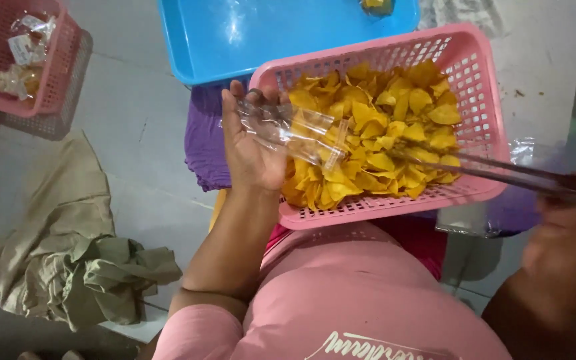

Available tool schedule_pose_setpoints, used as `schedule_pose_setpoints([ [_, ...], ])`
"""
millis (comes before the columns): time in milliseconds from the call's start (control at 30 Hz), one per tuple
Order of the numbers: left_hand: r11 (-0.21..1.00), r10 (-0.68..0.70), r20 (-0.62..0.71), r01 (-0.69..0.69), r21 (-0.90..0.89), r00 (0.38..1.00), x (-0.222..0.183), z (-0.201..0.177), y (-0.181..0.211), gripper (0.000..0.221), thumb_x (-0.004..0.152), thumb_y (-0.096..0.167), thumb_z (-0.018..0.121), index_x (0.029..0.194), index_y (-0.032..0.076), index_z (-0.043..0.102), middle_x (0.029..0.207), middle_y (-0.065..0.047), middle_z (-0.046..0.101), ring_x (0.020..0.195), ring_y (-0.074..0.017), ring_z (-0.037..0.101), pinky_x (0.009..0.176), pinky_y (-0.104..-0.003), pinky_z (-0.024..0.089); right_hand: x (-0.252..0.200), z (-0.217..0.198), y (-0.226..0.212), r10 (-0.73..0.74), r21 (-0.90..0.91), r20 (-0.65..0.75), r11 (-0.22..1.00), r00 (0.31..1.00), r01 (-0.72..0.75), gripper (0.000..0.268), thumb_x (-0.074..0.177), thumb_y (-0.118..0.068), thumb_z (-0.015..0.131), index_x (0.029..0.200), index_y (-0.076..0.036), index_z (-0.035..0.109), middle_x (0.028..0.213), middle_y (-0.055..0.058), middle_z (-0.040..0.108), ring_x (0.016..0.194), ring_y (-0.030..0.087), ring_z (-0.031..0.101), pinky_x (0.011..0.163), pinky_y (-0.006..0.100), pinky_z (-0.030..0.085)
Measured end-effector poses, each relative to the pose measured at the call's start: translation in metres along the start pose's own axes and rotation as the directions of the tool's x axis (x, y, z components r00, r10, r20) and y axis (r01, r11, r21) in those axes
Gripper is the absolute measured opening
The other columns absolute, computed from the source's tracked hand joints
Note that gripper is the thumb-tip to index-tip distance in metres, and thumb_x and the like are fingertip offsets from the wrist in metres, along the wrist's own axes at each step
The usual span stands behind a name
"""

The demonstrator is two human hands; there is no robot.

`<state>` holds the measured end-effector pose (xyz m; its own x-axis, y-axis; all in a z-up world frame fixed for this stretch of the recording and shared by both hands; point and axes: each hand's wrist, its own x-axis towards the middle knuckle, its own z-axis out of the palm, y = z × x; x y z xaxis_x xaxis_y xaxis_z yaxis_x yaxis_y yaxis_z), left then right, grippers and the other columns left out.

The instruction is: Manually packing fried chips into small plastic bags, adding labels, and organizing them in a tray.

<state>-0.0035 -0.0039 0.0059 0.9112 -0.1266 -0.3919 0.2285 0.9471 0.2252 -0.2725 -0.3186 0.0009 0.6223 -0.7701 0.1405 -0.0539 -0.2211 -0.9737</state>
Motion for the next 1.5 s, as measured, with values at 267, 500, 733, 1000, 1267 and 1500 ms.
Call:
schedule_pose_setpoints([
  [267,0.999,0.019,-0.013,-0.019,0.031,1.000,-0.005,0.007,-0.001,0.026,0.091,0.035,0.076,0.110,0.022,0.064,0.084,0.001,0.067,0.088,-0.0223,0.072,0.090,-0.042,0.059,-0.005,0.067,-0.063,-0.374,-0.178,0.517,0.833,0.770,0.524,0.028,0.105,0.004,0.073,0.128,0.005,0.058,0.125,0.023,0.061,0.114,0.033,0.064,0.100,0.042,0.055],
  [500,1.000,0.020,0.096,-0.021,0.006,0.995,-0.002,-0.001,-0.001,0.028,0.093,0.035,0.076,0.113,0.019,0.064,0.088,-0.001,0.069,0.091,-0.0246,0.072,0.092,-0.043,0.059,-0.017,-0.021,-0.055,-0.306,-0.188,0.555,0.860,0.773,0.475,0.024,0.114,-0.005,0.054,0.136,-0.001,0.047,0.143,0.024,0.049,0.134,0.037,0.060,0.114,0.045,0.057],
  [733,0.999,0.034,0.087,-0.034,0.005,0.996,-0.003,0.000,-0.002,0.030,0.091,0.035,0.077,0.113,0.019,0.063,0.088,0.000,0.066,0.091,-0.0241,0.071,0.093,-0.043,0.058,-0.020,0.008,-0.060,-0.278,-0.002,0.692,0.922,0.666,0.387,0.030,0.091,-0.014,0.070,0.118,-0.016,0.059,0.118,0.005,0.070,0.114,0.023,0.074,0.106,0.036,0.066],
  [1000,1.000,0.023,0.061,-0.022,-0.015,0.998,-0.005,0.004,-0.002,0.028,0.092,0.033,0.076,0.112,0.018,0.064,0.088,-0.002,0.065,0.090,-0.0248,0.070,0.092,-0.043,0.059,-0.021,0.031,-0.031,-0.367,0.094,0.588,0.916,0.720,0.390,0.035,0.088,-0.004,0.078,0.116,-0.014,0.059,0.110,0.004,0.070,0.107,0.021,0.075,0.103,0.034,0.068],
  [1267,1.000,0.028,0.049,-0.028,-0.001,0.998,-0.006,0.004,-0.001,0.038,0.090,0.034,0.078,0.118,0.018,0.059,0.090,-0.003,0.066,0.094,-0.0255,0.072,0.094,-0.045,0.060,-0.005,0.030,0.018,0.019,0.225,0.182,0.972,0.983,-0.061,0.035,0.104,-0.038,0.077,0.127,-0.023,0.055,0.114,-0.003,0.063,0.096,0.012,0.065,0.088,0.025,0.060],
  [1500,1.000,0.021,0.056,-0.022,0.013,0.998,-0.005,0.003,-0.001,0.036,0.091,0.034,0.076,0.116,0.018,0.057,0.090,-0.002,0.063,0.096,-0.0256,0.070,0.095,-0.044,0.059,0.012,0.034,0.004,0.181,0.260,0.061,0.947,0.982,-0.191,0.014,0.110,-0.024,0.069,0.120,-0.024,0.059,0.112,-0.005,0.064,0.097,0.008,0.066,0.083,0.020,0.059],
])
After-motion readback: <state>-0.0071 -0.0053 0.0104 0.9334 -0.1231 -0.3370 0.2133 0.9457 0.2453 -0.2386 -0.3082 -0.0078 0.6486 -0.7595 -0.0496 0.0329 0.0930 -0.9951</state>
